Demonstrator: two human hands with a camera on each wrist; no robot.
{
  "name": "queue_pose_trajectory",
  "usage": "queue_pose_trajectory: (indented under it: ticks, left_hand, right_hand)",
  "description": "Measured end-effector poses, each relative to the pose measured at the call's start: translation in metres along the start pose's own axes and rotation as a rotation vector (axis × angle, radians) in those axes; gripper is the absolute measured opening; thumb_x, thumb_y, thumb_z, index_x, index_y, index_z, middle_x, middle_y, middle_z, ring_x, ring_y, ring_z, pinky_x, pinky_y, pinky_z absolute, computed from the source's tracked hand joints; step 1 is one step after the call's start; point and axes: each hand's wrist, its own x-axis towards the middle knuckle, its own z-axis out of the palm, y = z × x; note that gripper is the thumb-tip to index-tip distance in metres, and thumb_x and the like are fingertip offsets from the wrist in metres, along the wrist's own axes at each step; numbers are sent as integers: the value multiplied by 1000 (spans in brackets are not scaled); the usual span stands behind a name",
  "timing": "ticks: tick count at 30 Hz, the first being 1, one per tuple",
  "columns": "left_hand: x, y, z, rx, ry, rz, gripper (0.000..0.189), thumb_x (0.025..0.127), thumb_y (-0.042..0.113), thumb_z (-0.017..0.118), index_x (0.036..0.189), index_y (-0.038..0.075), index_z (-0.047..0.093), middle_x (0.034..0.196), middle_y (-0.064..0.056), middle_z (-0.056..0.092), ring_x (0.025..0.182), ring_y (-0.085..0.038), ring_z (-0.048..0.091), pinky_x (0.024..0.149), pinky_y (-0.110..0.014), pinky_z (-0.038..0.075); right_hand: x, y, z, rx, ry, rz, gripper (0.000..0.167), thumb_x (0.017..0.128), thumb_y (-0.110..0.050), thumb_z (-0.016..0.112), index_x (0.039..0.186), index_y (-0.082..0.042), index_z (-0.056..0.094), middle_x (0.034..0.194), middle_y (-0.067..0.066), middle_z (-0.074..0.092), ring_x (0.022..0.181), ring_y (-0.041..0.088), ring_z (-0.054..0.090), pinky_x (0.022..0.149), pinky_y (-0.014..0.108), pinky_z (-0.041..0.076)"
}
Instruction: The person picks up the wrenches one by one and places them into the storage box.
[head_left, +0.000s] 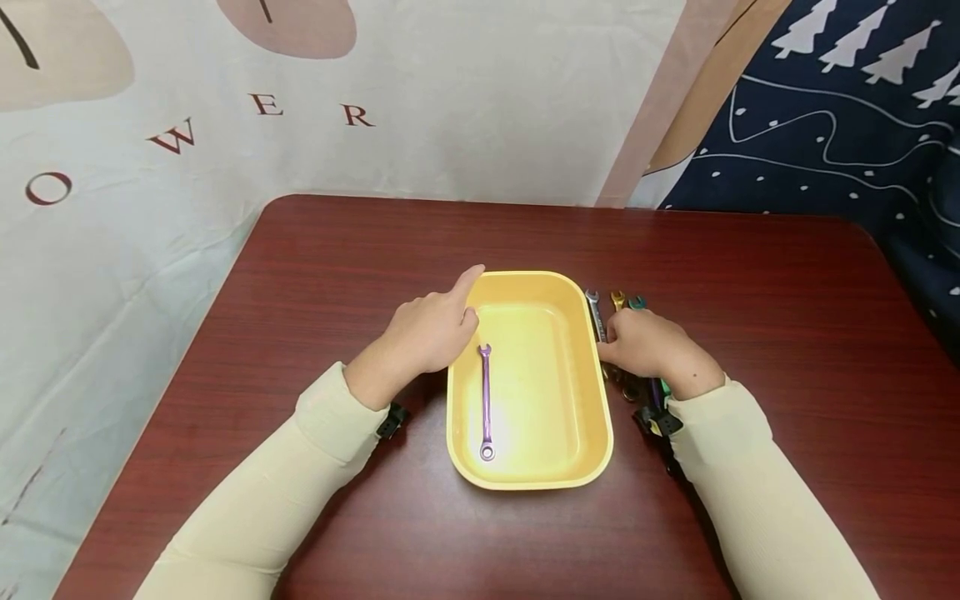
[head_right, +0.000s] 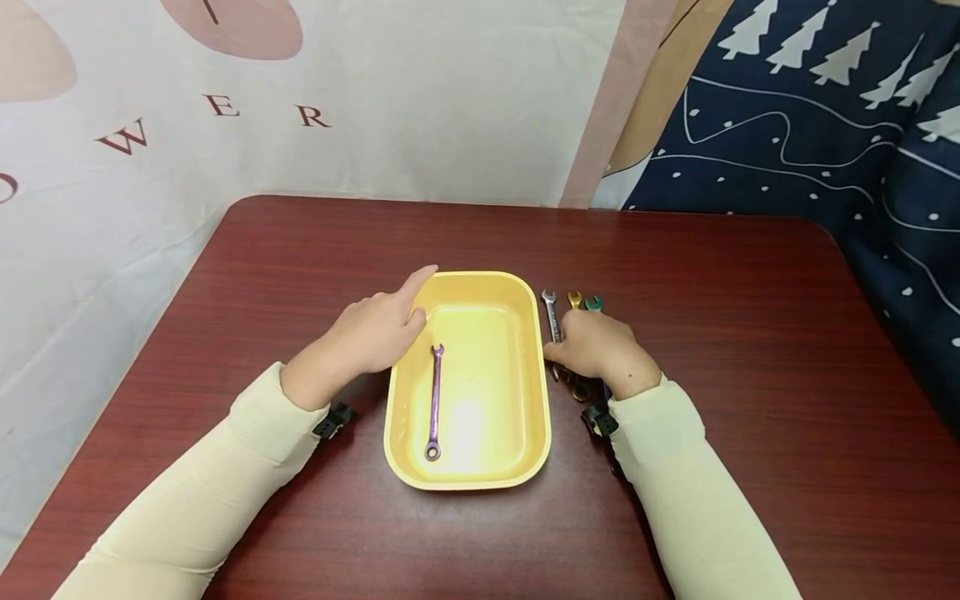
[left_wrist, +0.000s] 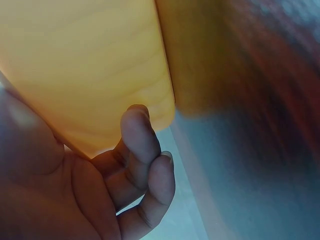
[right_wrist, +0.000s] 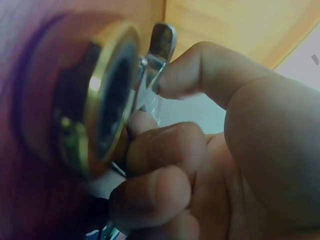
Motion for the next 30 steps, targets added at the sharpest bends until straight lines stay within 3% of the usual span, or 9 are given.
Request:
queue_pose_trajectory:
  ticks: [21, 30]
  left_hand:
    - [2, -2, 1, -4, 3, 11, 61, 104, 31, 29, 161, 30, 7, 53, 0, 45, 44, -19, 37, 44, -29, 27]
    - [2, -3, 0, -7, -3, 11, 61, 104, 31, 29, 161, 31, 6, 53, -1, 46, 44, -19, 38, 44, -29, 27]
  right_hand:
    - [3, 1, -2, 44, -22, -6, 46, 96, -35, 55, 56, -16, 43, 51, -2, 39, 45, 15, 39, 50, 30, 35]
    - [1, -1, -3, 81, -26, 1, 38, 96, -25, 51, 60, -14, 45, 52, 0, 42, 44, 15, 42, 50, 29, 38]
